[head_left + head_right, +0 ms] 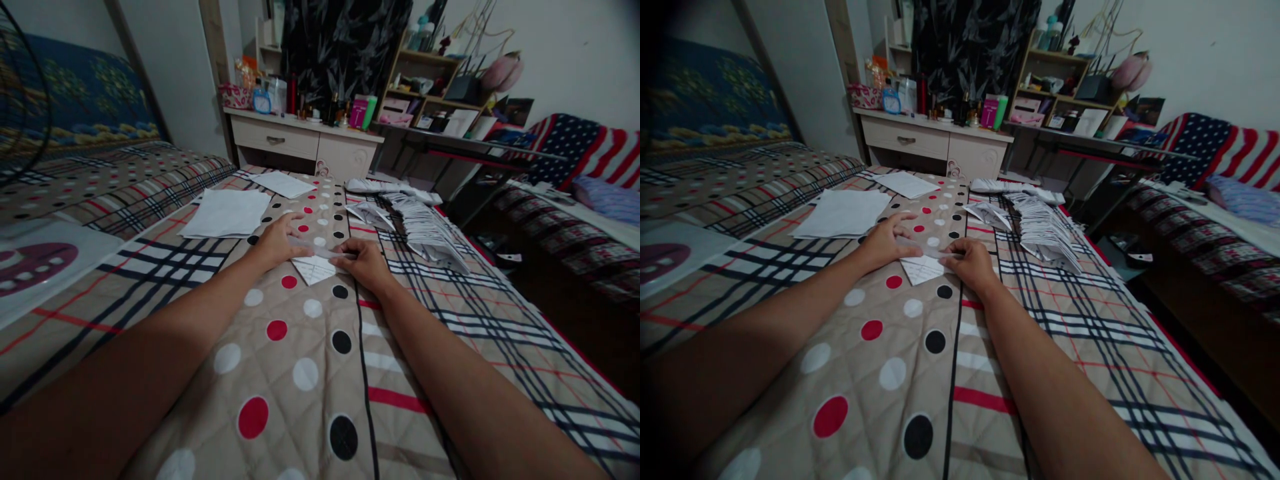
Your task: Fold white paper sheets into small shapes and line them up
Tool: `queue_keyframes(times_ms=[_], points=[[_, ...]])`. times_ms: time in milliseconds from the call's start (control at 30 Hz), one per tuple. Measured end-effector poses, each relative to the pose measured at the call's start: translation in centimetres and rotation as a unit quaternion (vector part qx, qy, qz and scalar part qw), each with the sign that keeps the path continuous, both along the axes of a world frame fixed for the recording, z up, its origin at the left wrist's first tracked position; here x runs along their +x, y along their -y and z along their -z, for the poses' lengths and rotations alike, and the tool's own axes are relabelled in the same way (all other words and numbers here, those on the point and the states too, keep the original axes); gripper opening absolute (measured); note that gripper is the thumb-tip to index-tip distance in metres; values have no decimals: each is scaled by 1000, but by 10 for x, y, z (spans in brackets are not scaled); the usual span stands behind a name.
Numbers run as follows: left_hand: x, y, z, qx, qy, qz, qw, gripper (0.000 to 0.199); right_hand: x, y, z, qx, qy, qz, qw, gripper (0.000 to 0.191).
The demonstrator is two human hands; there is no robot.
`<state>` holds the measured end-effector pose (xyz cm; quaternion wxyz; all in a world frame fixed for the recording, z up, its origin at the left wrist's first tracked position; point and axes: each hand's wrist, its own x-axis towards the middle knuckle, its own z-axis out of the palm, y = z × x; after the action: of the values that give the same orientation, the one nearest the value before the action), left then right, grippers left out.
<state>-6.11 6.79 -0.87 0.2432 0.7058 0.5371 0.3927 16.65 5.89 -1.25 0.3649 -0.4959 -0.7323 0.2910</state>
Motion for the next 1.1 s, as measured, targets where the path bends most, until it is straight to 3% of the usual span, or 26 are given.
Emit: queue_keyframes(times_ms=[200,367,500,733,867,1100], points=[[9,3,0,-51,33,101,993,69,-3,3,-4,42,13,-8,999,13],[10,2,0,-78,-31,120,989,38,-5,7,-6,81,-14,-12,997,13],[12,5,-3,-104,-42,125,986,35,-7,6,-5,47,-34,-5,998,17],[18,9,-8,-84,-42,126,988,30,-8,3,-3,-34,-64,-60,996,21],[9,6,-11,-119,-46,99,987,25,-5,2,-3,-52,-83,-27,995,22],[-14,-4,-19,-152,-84,135,976,17,5,-7,2,-55,-91,-22,994,24]])
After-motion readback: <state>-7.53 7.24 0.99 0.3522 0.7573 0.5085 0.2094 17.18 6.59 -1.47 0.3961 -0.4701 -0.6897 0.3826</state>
